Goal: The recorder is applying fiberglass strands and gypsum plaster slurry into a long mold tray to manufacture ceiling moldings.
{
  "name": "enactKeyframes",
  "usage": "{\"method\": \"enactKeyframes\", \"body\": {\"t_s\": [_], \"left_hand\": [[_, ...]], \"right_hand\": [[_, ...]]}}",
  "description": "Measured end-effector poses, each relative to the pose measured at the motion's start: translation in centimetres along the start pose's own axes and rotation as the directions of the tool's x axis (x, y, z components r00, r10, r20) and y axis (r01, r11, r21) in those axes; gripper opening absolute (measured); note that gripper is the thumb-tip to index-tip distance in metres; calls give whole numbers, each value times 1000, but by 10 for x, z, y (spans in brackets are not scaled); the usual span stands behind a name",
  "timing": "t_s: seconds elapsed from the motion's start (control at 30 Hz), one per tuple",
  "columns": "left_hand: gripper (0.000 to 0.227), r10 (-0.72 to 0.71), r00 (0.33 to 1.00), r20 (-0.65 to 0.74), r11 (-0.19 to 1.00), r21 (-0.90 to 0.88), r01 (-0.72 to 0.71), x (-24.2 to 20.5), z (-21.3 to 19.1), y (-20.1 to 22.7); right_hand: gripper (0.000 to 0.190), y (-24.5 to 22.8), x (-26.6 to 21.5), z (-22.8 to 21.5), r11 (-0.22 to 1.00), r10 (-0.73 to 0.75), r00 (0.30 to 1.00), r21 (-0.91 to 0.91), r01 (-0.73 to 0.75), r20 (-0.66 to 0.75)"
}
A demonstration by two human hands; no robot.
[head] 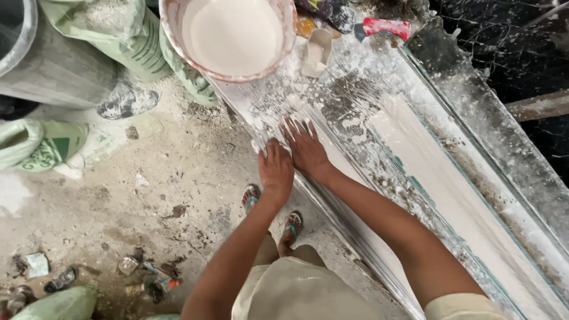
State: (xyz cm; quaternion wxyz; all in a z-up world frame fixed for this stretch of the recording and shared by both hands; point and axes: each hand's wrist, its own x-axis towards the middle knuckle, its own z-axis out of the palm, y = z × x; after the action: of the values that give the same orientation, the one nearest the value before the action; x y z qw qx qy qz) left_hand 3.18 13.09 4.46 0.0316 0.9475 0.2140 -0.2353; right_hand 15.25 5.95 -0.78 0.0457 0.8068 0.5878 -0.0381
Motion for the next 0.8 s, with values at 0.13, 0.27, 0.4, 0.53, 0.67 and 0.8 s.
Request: {"method": "enactKeyframes", "body": {"t_s": [0.13, 0.27, 0.4, 0.53, 0.67, 0.8], "left_hand": [[40, 14, 991, -135, 999, -49, -21, 48, -22, -62], [31, -18, 977, -213, 896, -437, -79, 66, -44, -103], [44, -327, 792, -516, 567, -778, -272, 63, -12, -94], [56, -304, 722, -621, 710, -653, -263, 48, 35, -62], [61, 120, 877, -466, 899, -323, -295, 38, 35, -43], [62, 213, 928, -307, 892, -326, -313, 50, 31, -50]], "right_hand": [[73, -11, 50, -5, 994, 8, 999, -112, -14, -51], [81, -21, 78, -43, 977, 213, 970, 7, -215, 115], [86, -7, 81, -59, 924, 320, 946, 239, -300, -50], [68, 23, 52, -34, 772, 441, 895, 540, -336, -74], [25, 27, -15, -20, 677, 516, 832, 693, -250, -204], [28, 24, -91, -30, 431, 682, 731, 796, -424, 21]]}}
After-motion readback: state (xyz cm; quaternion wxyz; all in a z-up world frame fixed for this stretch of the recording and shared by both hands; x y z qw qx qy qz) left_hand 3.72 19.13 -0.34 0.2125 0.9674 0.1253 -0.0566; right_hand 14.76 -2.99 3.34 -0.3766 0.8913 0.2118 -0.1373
